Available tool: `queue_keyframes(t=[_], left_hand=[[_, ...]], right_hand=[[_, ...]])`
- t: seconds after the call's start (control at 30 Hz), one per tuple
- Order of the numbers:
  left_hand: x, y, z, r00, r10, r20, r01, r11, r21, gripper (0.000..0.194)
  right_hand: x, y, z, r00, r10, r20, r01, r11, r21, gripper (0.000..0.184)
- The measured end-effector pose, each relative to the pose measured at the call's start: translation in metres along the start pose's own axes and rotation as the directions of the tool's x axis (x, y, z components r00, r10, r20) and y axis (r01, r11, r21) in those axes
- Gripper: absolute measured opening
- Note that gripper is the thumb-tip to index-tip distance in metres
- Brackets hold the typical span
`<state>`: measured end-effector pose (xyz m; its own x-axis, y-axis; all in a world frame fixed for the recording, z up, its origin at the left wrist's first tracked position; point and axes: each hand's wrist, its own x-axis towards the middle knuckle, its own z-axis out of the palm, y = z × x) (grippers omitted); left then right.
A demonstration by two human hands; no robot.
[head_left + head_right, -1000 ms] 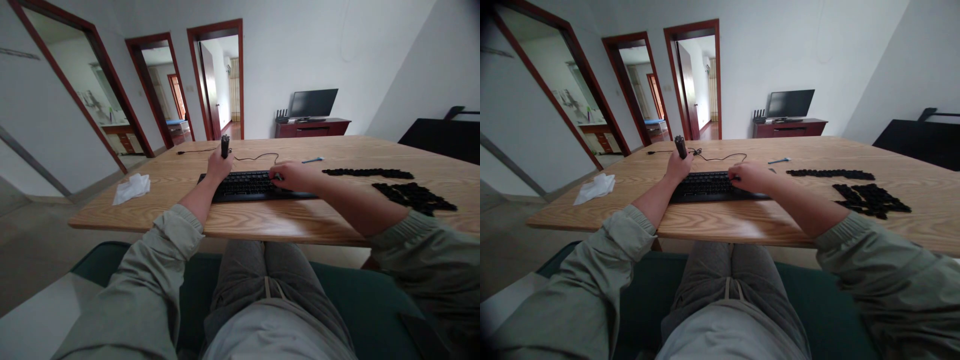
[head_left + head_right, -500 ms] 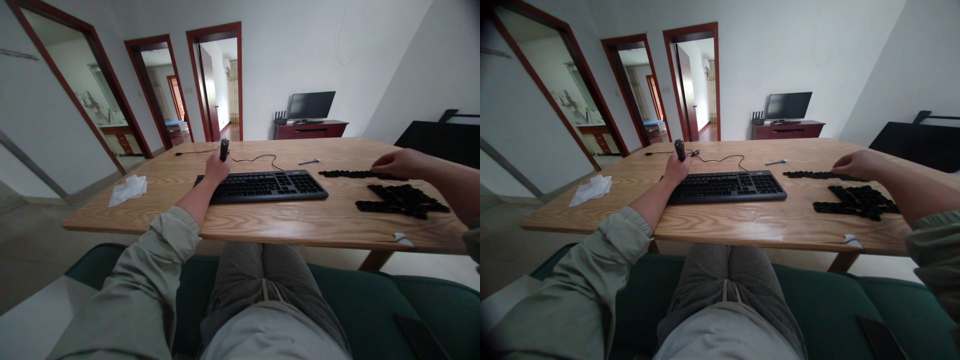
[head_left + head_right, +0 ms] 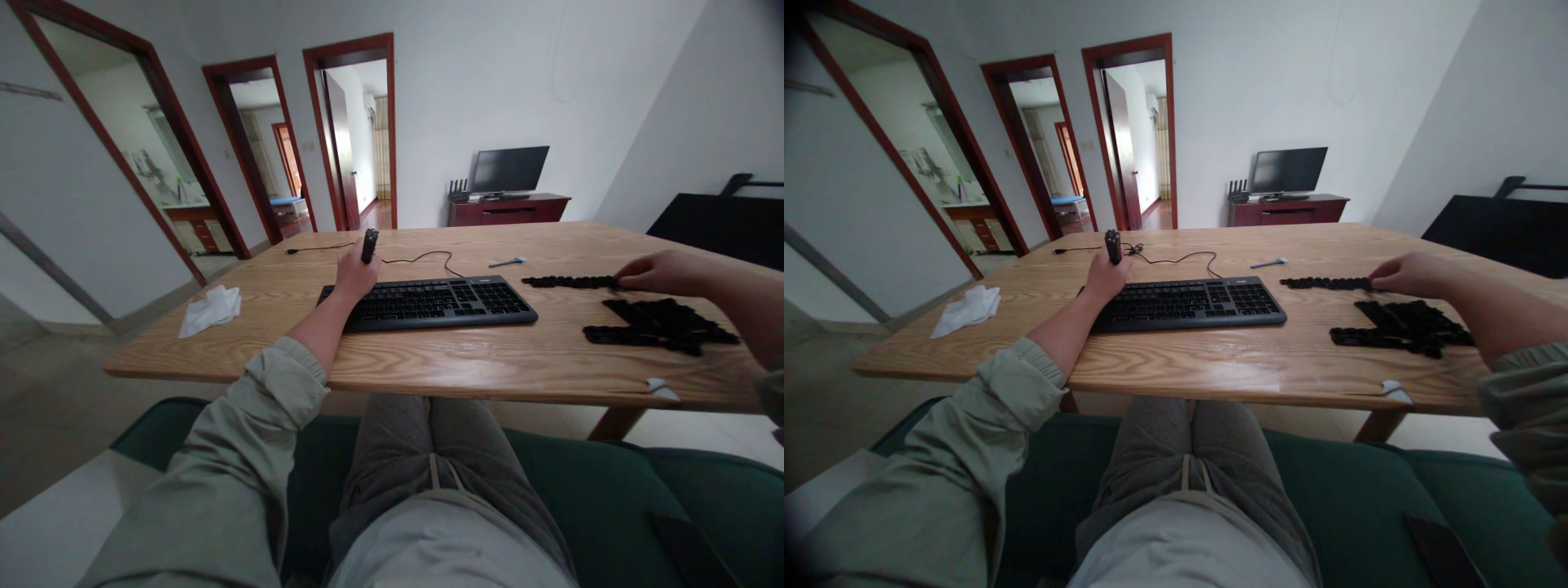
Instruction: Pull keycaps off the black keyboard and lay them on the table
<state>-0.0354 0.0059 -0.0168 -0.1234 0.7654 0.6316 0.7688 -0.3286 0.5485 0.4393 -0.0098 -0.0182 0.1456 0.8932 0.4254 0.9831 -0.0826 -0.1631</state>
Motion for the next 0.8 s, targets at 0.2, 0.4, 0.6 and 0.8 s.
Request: queue_keyframes(t=[0.2, 0.4, 0.6, 0.8], left_hand=[[-0.001, 0.001, 0.000, 1.000, -0.011, 0.003, 0.011, 1.000, -0.001, 0.007], [0.000, 0.000, 0.001, 1.000, -0.025, 0.011, 0.025, 1.000, 0.009, 0.007], [-0.002, 0.004, 0.002, 0.995, 0.033, 0.096, -0.027, 0.998, -0.061, 0.011], [-0.004, 0.010, -0.005, 0.966, 0.087, 0.242, -0.068, 0.994, -0.086, 0.009]], right_hand=[[0.024, 0.035, 0.014, 0.982, 0.030, 0.188, -0.028, 1.000, -0.015, 0.034], [0.070, 0.064, 0.024, 0.896, 0.103, 0.431, -0.098, 0.995, -0.034, 0.005], [0.042, -0.044, -0.003, 0.934, -0.171, 0.315, 0.130, 0.980, 0.148, 0.030], [-0.002, -0.191, -0.003, 0.777, -0.589, 0.221, 0.472, 0.778, 0.414, 0.030]])
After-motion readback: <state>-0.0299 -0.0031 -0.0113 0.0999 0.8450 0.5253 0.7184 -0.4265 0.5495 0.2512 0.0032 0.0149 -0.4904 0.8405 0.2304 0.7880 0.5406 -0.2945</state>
